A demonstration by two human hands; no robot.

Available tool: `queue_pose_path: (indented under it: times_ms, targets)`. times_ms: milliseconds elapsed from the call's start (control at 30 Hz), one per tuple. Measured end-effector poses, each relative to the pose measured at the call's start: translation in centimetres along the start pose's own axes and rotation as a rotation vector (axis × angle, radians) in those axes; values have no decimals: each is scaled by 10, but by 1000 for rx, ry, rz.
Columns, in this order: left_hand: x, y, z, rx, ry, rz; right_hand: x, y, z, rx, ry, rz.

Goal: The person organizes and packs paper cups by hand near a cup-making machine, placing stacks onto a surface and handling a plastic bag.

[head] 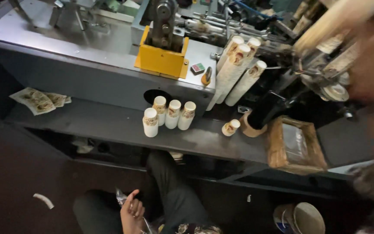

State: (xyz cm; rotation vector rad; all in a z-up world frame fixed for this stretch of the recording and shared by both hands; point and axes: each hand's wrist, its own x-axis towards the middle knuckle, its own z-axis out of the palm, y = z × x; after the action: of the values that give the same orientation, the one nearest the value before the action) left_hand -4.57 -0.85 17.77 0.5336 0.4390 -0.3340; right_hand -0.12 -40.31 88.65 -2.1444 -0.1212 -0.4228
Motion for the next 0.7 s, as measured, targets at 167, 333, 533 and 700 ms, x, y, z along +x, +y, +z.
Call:
queue_pose_path:
  times_ms: [167, 333, 533, 700]
  targets:
    - [-41, 50, 46, 213, -138, 298, -124, 103, 207, 93, -132, 36]
    - [-120, 144, 177, 510, -293, 495, -319, 242, 406, 465, -450, 419]
    - [-103, 129, 147, 491, 30, 514, -283, 207, 372, 665, -528, 435]
    - [-108, 68, 164, 539, 194, 58, -234, 225, 338, 850, 315, 359]
